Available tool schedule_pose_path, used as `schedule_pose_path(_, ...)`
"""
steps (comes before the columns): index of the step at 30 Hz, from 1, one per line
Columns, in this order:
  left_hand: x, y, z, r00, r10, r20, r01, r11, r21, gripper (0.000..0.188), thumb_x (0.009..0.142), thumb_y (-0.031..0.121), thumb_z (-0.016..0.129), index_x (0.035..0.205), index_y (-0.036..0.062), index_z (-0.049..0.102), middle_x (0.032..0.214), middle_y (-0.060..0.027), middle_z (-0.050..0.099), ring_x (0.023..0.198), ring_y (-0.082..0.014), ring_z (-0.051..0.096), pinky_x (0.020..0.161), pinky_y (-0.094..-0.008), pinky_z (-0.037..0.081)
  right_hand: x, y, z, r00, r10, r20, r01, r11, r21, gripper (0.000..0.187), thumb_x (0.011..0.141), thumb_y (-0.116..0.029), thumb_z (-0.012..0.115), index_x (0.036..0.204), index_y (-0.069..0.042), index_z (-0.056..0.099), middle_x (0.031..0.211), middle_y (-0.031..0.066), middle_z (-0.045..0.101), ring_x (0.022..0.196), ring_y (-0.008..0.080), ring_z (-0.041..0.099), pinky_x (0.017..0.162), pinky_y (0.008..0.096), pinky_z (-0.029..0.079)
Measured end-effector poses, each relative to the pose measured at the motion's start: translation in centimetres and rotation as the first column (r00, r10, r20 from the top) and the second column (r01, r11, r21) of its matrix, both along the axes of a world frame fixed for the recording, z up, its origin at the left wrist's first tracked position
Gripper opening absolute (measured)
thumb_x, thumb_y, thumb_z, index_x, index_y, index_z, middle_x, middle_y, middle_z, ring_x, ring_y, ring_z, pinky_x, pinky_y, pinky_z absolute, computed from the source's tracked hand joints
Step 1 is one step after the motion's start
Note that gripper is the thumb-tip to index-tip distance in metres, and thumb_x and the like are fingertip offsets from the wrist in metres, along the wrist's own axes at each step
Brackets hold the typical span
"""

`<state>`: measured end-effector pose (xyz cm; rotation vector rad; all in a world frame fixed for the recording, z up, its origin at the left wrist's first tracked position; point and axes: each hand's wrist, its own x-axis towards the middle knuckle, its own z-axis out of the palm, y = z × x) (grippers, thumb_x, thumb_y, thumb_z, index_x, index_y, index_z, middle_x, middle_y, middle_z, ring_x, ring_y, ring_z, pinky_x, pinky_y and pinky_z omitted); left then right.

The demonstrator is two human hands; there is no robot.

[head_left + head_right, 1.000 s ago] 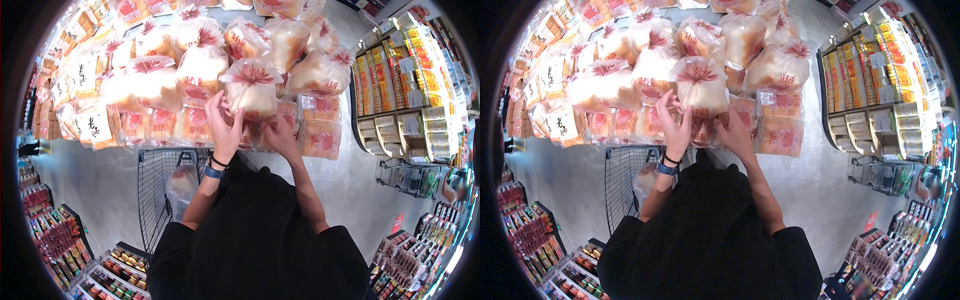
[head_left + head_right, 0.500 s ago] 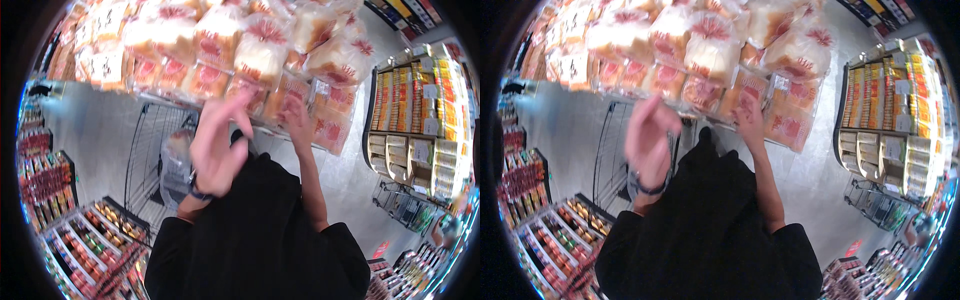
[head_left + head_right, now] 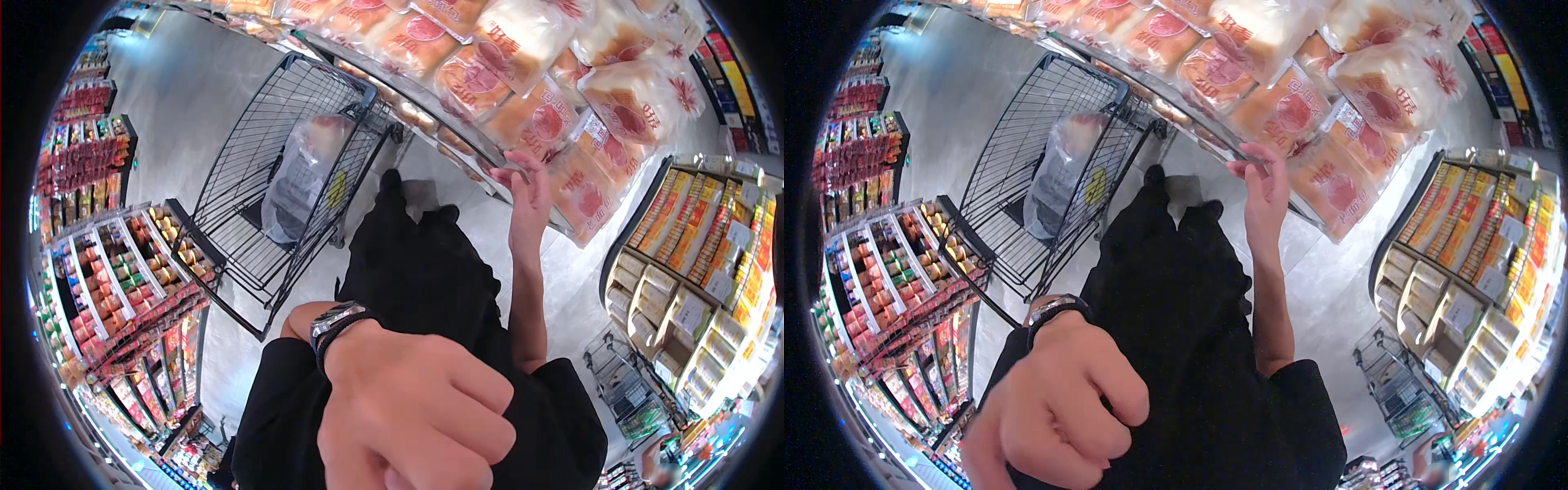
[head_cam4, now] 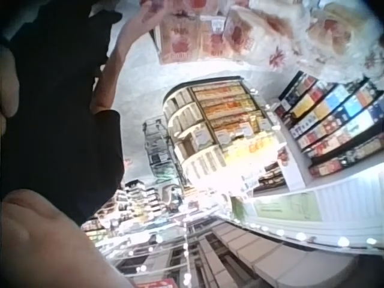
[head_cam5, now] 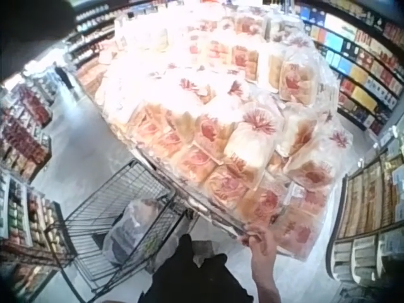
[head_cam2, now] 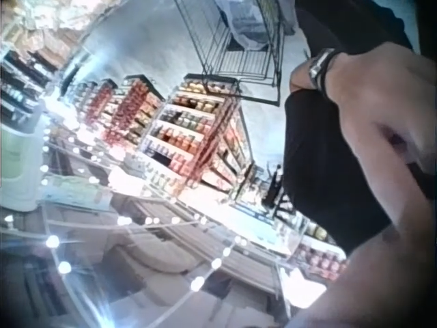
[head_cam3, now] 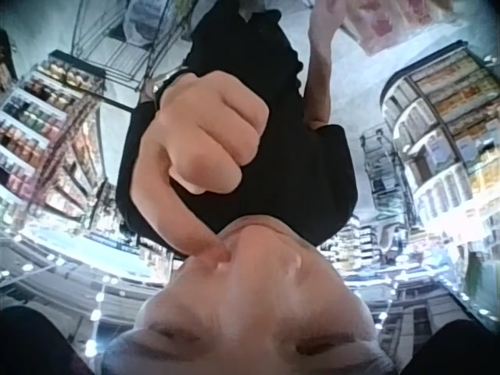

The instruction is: Selecting and placing packages of bread into a shopping cart at a supermarket.

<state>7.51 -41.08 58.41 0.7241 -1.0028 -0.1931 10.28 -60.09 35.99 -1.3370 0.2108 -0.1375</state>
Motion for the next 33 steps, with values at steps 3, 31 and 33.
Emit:
schedule_pose_path(3,-0.8,2.0,0.3,0.984,0.172,-0.044,-0.174,0.984,-0.034,0.033,0.096,0.023,0.043,0.078,-0.0019,0.054,0.076,-0.0133,0.052,0.055,-0.0233,0.043,0.051,-0.0324,0.037,-0.2,2.2,0.3,0.999,0.048,-0.023,-0.048,0.999,-0.014,0.025,0.1,0.001,0.045,0.124,0.003,0.052,0.125,0.014,0.059,0.099,0.02,0.064,0.091,0.0354,0.052)
schedule_pose_path(31,11.0,36.2,-57.7,0.283,0.912,0.299,-0.153,-0.265,0.952,0.073,0.074,0.012,0.072,0.142,0.0071,0.046,0.127,-0.0212,0.054,0.112,-0.0421,0.057,0.095,-0.0456,0.048,-1.0,27.6,-3.0,0.82,0.43,-0.379,-0.571,0.672,-0.473,0.024,0.099,0.0,0.05,0.121,0.0,0.059,0.104,0.0106,0.062,0.096,0.0179,0.068,0.084,0.0291,0.05)
schedule_pose_path(33,13.8,35.5,-58.1,0.259,0.943,0.208,-0.184,-0.163,0.969,0.072,0.077,0.017,0.071,0.143,0.007,0.044,0.137,-0.0214,0.048,0.121,-0.0421,0.052,0.099,-0.0456,0.047,-1.0,27.8,-2.8,0.825,0.386,-0.413,-0.563,0.631,-0.533,0.025,0.098,0.001,0.051,0.121,-0.001,0.059,0.107,0.0118,0.061,0.096,0.0189,0.068,0.084,0.0298,0.05)
